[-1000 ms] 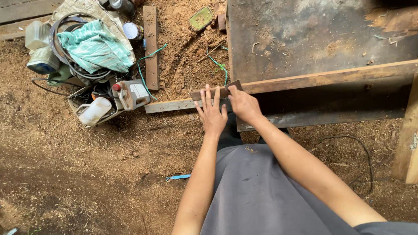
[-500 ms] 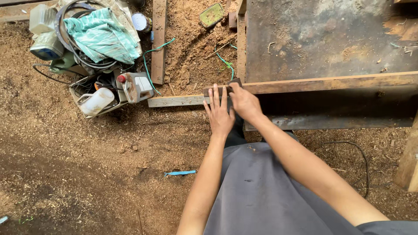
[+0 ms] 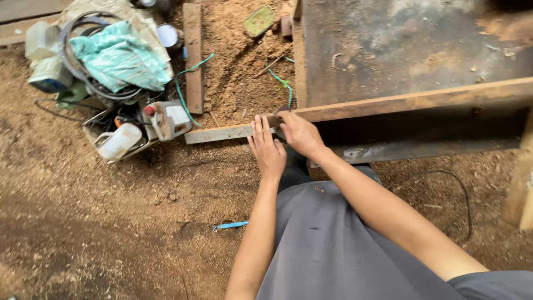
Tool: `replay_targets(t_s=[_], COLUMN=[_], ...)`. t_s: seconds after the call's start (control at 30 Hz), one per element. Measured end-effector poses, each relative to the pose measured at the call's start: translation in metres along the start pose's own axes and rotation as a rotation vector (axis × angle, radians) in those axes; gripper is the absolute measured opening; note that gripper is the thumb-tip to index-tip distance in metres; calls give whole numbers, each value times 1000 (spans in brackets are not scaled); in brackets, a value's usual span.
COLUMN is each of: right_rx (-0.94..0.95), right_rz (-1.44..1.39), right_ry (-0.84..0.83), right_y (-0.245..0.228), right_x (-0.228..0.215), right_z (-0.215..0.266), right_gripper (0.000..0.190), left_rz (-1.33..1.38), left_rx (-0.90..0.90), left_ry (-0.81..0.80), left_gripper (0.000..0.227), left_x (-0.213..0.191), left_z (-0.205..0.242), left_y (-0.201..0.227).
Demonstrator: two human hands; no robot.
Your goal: The person sands several wooden planks using a small piece of sandpaper, moving it back and forth along the surfaces and edges of the wood while holding the planks by hand.
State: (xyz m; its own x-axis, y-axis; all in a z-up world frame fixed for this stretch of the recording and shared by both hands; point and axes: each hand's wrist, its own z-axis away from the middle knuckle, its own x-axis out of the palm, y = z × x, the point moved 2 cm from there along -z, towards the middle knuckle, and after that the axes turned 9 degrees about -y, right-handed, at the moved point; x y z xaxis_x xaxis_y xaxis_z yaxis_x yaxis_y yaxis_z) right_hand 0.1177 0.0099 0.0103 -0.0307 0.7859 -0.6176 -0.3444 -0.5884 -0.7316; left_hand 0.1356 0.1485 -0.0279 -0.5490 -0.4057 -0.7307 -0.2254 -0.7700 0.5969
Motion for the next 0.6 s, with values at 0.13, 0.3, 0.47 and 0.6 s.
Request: replay_targets(t_s=[0.13, 0.3, 0.47, 0.6], right_rx=[-53, 374, 345, 247], right_rz=[228, -40, -332, -173], right_ry=[408, 279, 457, 474], right_y=[30, 89, 117, 94], right_x=[-60, -103, -124, -116], right_z=[41, 80, 98, 84], right_gripper=[19, 21, 21, 25], left_rz=[-55, -122, -148, -124], left_rx=[61, 150, 254, 257], left_ry=[-29, -81, -179, -174], left_gripper=[79, 81, 82, 82], left_x=[-1, 7, 14, 12], left_z=[-6, -8, -3, -3], left_y=[18, 46, 70, 75])
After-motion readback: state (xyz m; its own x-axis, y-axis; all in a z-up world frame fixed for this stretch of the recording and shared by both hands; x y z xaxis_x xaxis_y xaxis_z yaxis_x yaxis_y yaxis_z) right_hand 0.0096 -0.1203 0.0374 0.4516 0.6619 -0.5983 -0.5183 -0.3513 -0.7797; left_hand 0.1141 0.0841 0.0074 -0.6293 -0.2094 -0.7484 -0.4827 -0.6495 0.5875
